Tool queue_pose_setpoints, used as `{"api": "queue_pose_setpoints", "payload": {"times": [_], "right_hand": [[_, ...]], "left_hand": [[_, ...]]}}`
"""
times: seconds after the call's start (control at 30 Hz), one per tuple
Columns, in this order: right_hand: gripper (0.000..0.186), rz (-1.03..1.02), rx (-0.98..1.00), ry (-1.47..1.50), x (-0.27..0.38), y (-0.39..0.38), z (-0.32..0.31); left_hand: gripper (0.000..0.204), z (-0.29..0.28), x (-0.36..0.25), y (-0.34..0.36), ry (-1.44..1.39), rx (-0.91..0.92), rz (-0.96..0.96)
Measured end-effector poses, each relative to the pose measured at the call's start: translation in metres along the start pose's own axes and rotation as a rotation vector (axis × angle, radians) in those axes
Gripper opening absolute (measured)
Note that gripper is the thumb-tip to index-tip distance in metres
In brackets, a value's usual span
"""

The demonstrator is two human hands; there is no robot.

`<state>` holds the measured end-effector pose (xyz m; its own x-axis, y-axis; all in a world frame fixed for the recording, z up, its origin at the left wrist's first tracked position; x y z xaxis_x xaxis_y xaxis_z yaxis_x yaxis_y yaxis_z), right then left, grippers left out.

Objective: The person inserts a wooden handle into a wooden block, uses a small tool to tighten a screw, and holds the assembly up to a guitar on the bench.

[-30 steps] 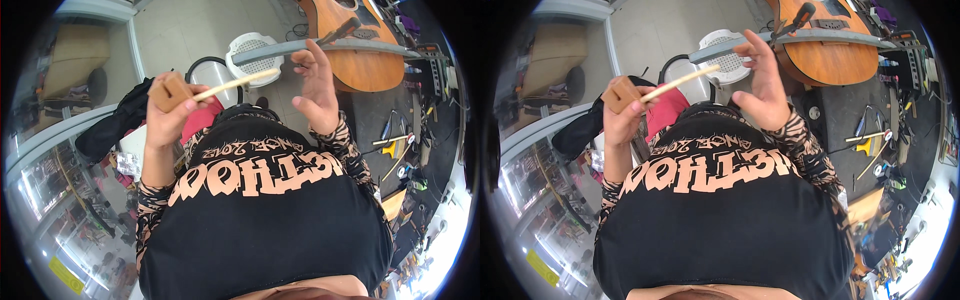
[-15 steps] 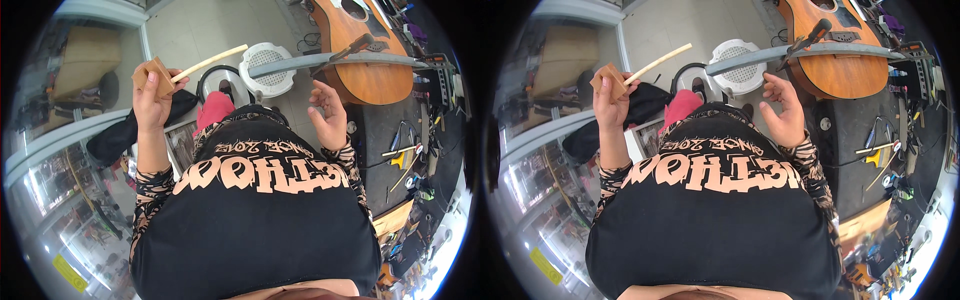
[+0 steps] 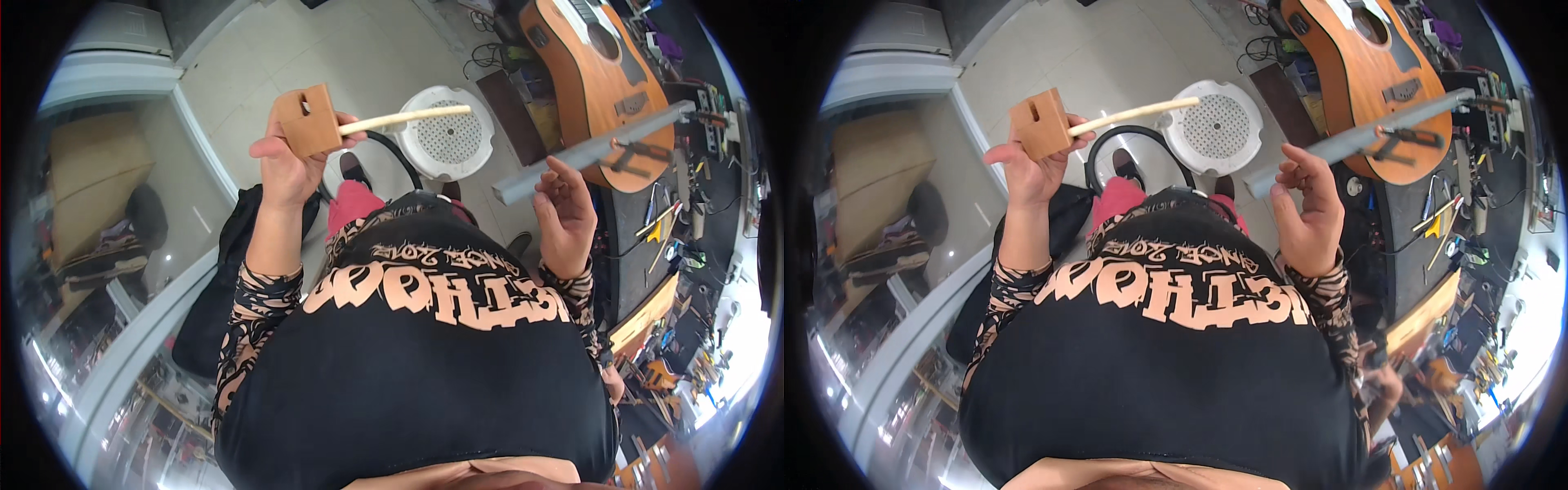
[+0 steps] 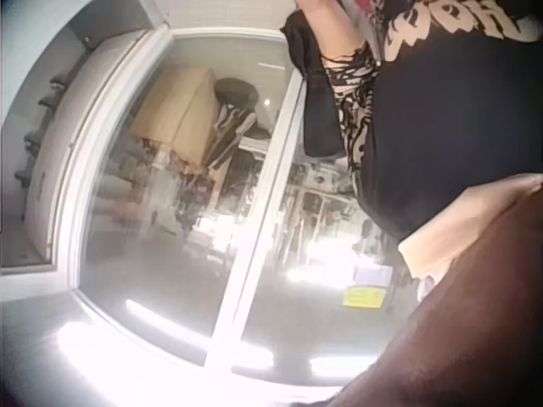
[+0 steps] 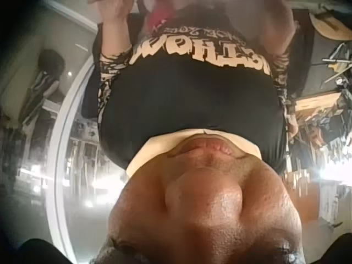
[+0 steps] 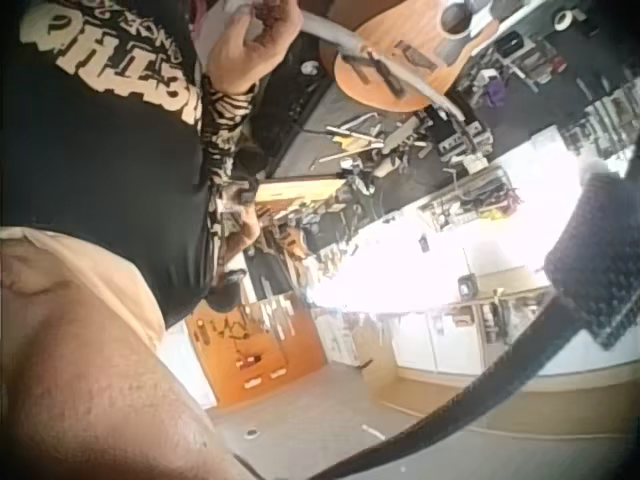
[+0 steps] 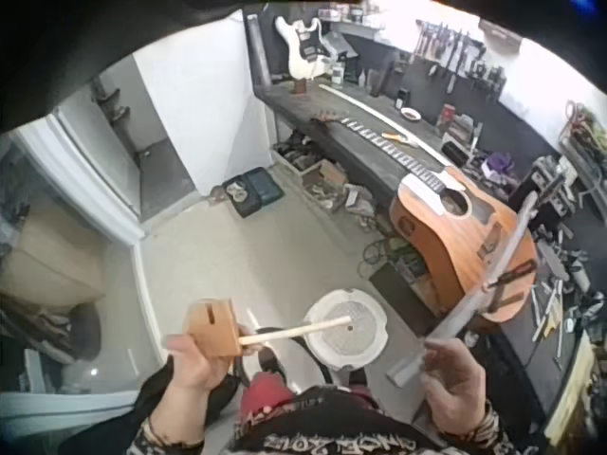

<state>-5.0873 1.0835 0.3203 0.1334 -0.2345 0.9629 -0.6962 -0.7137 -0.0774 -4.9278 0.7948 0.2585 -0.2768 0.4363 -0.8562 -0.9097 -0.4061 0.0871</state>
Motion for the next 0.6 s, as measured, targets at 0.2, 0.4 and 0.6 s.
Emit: {"api": "queue_pose_setpoints", "payload": {"times": [0.2,0.4,0.6], "right_hand": [[0.041,-0.157,0.008,-0.312,0.068,0.062,0.1],[0.036,-0.097,0.136,-0.23,0.08,0.108,0.177],[0.04,0.01,0.316,0.151,0.067,0.132,0.221]], "left_hand": [[0.1,-0.068,-0.036,0.008,-0.072,0.054,-0.041],[0.096,-0.106,-0.085,-0.008,-0.164,0.132,-0.004],[0.093,-0.115,-0.115,-0.019,-0.121,0.086,0.036]]}}
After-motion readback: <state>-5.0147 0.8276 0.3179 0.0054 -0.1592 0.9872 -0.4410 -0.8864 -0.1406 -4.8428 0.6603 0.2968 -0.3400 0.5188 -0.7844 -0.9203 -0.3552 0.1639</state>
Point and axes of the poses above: each hand's wrist, its own y-axis towards the middle knuckle, its own z-axis out of the palm, x = y × z, the point moved 9 cm from there along y, towards the middle knuckle, and after that the axes turned 8 degrees about x, right-handed, at the moved point
